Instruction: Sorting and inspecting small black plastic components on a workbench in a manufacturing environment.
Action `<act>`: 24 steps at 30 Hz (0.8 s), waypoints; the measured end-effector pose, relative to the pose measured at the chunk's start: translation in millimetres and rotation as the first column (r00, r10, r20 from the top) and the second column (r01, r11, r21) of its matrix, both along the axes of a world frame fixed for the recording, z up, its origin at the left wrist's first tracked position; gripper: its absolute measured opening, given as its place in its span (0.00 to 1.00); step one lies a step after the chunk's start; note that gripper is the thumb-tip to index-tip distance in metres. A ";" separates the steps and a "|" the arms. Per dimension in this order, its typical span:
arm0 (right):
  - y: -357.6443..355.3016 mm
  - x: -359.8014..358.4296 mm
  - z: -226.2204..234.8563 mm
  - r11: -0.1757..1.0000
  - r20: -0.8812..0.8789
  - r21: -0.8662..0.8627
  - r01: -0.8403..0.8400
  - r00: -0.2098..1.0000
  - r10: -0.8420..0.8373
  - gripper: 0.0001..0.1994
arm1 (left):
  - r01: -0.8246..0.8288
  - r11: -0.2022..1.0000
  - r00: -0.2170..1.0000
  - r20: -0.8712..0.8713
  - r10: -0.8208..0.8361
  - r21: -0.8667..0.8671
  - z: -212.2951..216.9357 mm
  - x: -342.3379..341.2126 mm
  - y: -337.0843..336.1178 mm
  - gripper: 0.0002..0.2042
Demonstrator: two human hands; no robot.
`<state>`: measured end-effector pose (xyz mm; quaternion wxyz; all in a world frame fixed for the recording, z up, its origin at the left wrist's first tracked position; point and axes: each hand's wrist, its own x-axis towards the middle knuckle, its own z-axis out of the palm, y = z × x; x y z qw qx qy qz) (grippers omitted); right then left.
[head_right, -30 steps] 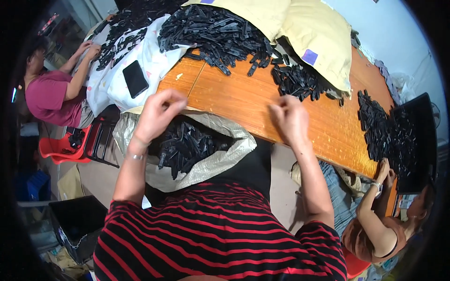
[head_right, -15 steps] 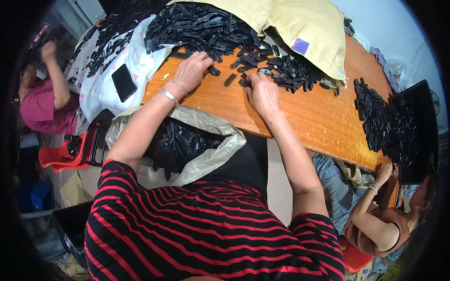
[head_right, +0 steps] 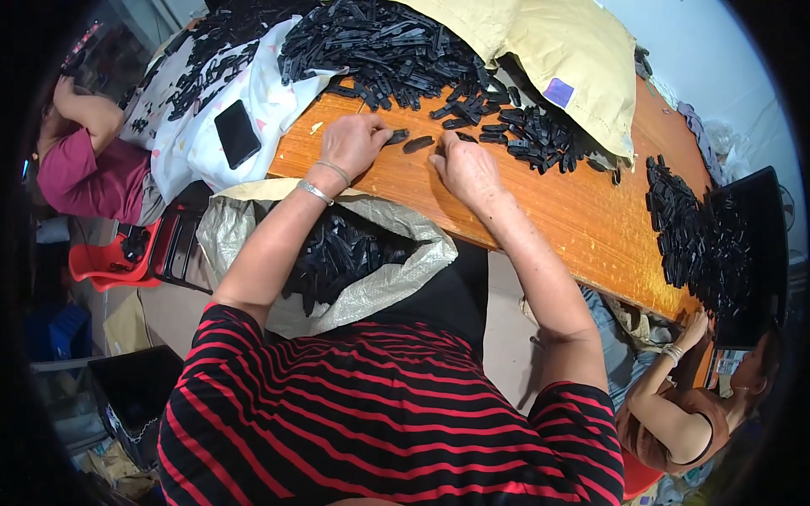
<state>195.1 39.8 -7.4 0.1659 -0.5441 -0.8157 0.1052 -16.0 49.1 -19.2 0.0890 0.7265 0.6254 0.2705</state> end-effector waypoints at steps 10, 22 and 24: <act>-5.9 13.7 13.7 0.923 0.136 0.048 -0.382 0.918 0.373 0.14 | -0.036 0.996 0.995 0.089 0.044 -0.086 -1.3 0.4 -13.1 0.08; -18.4 10.2 9.6 0.995 -0.172 0.000 -0.104 0.980 0.102 0.10 | -0.117 0.993 0.976 0.187 0.111 0.019 -20.1 23.4 -14.7 0.22; -22.9 6.0 9.5 0.990 -0.360 -0.140 -0.027 0.933 -0.026 0.09 | -0.121 0.992 0.952 0.280 0.126 -0.038 -17.5 22.1 -19.7 0.24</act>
